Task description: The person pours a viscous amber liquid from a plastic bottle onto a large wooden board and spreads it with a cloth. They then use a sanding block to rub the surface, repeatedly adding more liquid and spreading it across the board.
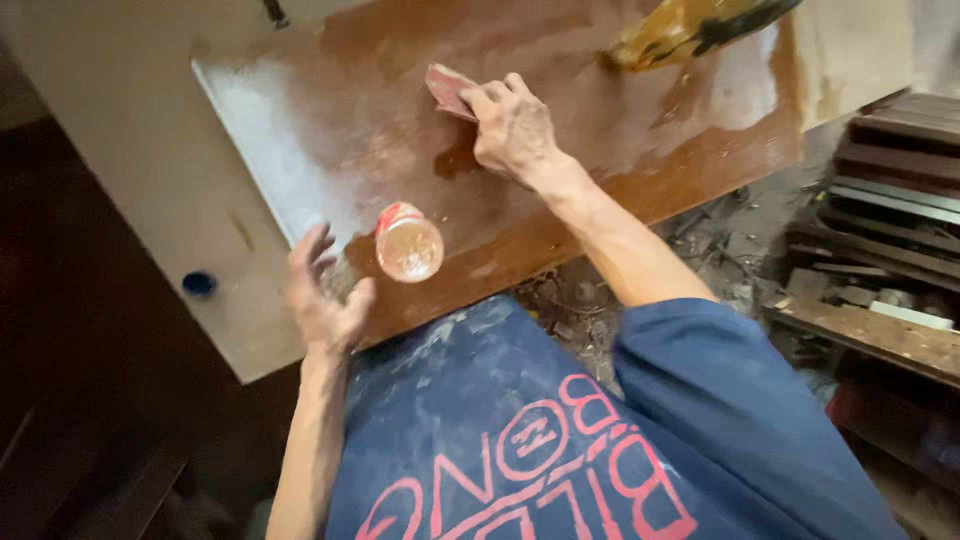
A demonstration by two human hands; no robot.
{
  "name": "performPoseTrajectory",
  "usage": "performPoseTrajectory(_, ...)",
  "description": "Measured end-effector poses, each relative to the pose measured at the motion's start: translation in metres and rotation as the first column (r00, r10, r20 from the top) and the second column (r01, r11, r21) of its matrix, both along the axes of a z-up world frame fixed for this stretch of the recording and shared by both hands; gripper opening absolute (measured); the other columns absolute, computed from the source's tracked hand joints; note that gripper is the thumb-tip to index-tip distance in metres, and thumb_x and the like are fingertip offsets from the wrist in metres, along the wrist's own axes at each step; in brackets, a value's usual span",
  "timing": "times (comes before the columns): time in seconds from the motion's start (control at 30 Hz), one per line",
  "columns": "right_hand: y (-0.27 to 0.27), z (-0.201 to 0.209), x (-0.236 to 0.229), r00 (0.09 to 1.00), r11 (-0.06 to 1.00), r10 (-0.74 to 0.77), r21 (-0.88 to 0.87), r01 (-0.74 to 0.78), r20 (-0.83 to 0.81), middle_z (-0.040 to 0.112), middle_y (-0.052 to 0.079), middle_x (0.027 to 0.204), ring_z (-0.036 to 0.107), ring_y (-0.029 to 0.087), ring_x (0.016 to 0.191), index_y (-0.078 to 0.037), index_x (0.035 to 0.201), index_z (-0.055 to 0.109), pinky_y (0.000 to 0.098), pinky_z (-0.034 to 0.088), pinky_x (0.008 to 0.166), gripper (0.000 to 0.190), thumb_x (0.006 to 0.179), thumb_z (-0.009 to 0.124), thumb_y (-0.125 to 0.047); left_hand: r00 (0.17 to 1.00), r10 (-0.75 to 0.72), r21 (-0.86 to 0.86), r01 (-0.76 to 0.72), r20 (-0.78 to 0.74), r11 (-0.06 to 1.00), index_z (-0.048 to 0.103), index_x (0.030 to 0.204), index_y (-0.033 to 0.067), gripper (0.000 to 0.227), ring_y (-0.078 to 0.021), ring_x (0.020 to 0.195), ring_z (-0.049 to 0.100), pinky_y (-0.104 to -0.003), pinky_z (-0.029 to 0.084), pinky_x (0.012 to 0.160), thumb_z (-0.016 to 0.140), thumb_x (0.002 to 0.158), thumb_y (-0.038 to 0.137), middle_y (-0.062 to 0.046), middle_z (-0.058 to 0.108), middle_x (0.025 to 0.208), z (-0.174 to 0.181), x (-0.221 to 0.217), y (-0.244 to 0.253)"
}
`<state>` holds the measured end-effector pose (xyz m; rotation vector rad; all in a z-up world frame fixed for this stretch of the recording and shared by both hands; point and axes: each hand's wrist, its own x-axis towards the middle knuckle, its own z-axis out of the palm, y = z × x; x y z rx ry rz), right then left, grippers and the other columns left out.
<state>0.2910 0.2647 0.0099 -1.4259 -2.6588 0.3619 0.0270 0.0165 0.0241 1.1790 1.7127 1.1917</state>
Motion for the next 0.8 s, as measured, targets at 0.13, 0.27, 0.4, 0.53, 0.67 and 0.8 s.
performPoseTrajectory(0.13,-0.009,0.006,0.024,0.997,0.99,-0.075,-0.119,0.071,-0.03,0.073,0.019,0.107,0.066,0.036,0.098,-0.009,0.12,0.073,0.0483,0.057,0.086,0.049,0.08,0.049,0.006,0.967,-0.104,0.154,0.142,-0.231,0.978,0.034,0.153,-0.0025,0.106,-0.0386,0.136,0.052,-0.047,0.047,0.114,0.092,0.068,0.024,-0.023,0.045,0.15,0.025,0.02,0.025)
performPoseTrajectory(0.27,-0.02,0.0,0.038,0.99,0.994,-0.11,0.006,0.111,-0.087,0.073,0.019,0.11,0.065,0.035,0.1,-0.003,0.124,0.071,0.048,0.057,0.089,0.037,0.09,0.056,0.004,0.963,-0.062,0.235,0.126,-0.261,0.964,0.048,0.144,0.0038,0.085,-0.0325,0.126,0.064,-0.041,0.056,0.107,0.099,0.08,0.026,-0.016,0.062,0.137,0.026,0.041,0.052)
performPoseTrajectory(0.4,-0.039,-0.011,0.04,0.994,0.993,-0.079,0.077,0.085,-0.076,0.072,0.02,0.113,0.065,0.033,0.099,0.001,0.128,0.068,0.0432,0.059,0.084,0.047,0.086,0.049,0.01,0.984,-0.097,0.21,0.127,-0.147,0.969,0.07,0.121,0.0088,0.039,-0.0203,0.103,0.077,-0.033,0.064,0.093,0.091,0.089,0.014,-0.006,0.076,0.113,0.026,0.013,0.069)
performPoseTrajectory(0.53,-0.045,-0.014,0.034,0.997,0.96,-0.061,0.27,0.073,-0.053,0.073,0.016,0.112,0.064,0.03,0.099,-0.001,0.126,0.068,0.0409,0.06,0.086,0.045,0.084,0.051,0.004,0.985,-0.141,0.252,0.163,-0.104,0.954,0.075,0.112,0.0065,0.031,-0.019,0.103,0.076,-0.034,0.062,0.094,0.094,0.089,0.014,-0.006,0.077,0.112,0.029,-0.016,0.073)
performPoseTrajectory(0.67,-0.068,-0.005,0.001,0.989,0.918,0.15,0.373,-0.133,-0.016,0.073,0.017,0.105,0.059,0.023,0.082,-0.001,0.11,0.066,0.0407,0.05,0.067,0.02,0.092,0.058,0.002,0.982,-0.173,0.262,0.187,-0.076,0.947,0.071,0.115,0.0018,0.036,-0.0192,0.103,0.074,-0.035,0.061,0.093,0.09,0.086,0.013,-0.008,0.075,0.112,0.032,-0.023,0.07)
performPoseTrajectory(0.8,-0.133,0.01,-0.026,0.982,0.966,0.185,0.194,-0.172,-0.05,0.072,0.014,0.108,0.062,0.029,0.089,-0.005,0.114,0.068,0.0383,0.058,0.078,0.041,0.072,0.066,0.0,0.983,-0.184,0.28,0.18,-0.014,0.943,0.072,0.114,0.003,0.03,-0.0194,0.102,0.075,-0.035,0.063,0.093,0.09,0.092,0.012,-0.008,0.077,0.111,0.02,-0.039,0.066)
